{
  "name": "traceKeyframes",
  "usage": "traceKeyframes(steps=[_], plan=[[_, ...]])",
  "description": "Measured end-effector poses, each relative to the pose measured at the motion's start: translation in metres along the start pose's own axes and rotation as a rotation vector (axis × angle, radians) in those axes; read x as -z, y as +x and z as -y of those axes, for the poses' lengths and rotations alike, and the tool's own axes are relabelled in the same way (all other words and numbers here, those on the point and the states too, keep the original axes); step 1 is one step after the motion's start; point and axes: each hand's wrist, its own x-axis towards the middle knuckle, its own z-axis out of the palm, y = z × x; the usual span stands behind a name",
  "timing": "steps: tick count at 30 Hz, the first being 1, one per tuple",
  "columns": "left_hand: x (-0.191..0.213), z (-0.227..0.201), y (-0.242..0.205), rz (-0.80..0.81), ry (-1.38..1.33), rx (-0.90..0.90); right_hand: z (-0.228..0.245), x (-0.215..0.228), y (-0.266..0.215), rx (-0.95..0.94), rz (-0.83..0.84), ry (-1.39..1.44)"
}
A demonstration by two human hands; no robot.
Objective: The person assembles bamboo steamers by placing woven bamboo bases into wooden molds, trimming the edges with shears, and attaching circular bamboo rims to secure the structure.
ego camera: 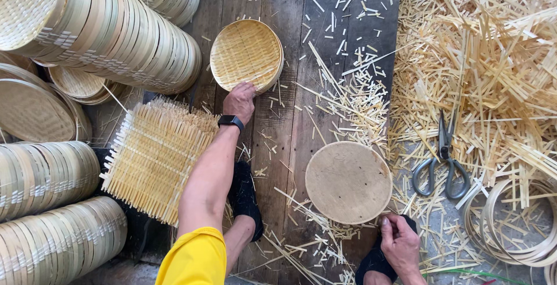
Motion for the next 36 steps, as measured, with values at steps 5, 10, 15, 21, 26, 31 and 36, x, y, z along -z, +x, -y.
traceKeyframes(steps=[5, 10, 15, 21, 26, 31, 36], plan=[[-0.001, 0.0, 0.002, 0.0, -0.005, -0.016, 0.002, 0.0, 0.0, 0.022, -0.006, -0.002], [0.001, 0.004, 0.003, 0.045, -0.003, -0.039, 0.003, 0.001, 0.0, 0.031, -0.012, -0.03], [0.0, -0.001, 0.007, 0.074, -0.01, 0.016, 0.005, 0.001, 0.0, 0.035, -0.021, -0.02], [0.03, -0.019, -0.006, 0.076, 0.053, 0.013, 0.003, 0.001, -0.001, 0.061, -0.04, -0.049], [0.099, -0.024, -0.044, 0.064, 0.209, 0.069, 0.007, -0.001, -0.003, 0.117, -0.099, -0.094], [0.19, -0.035, -0.107, 0.522, 0.338, 0.625, 0.008, 0.0, -0.002, 0.166, -0.109, -0.147], [0.197, -0.003, -0.176, 0.591, 0.311, 0.86, 0.006, -0.001, 0.0, 0.213, -0.135, -0.113]])
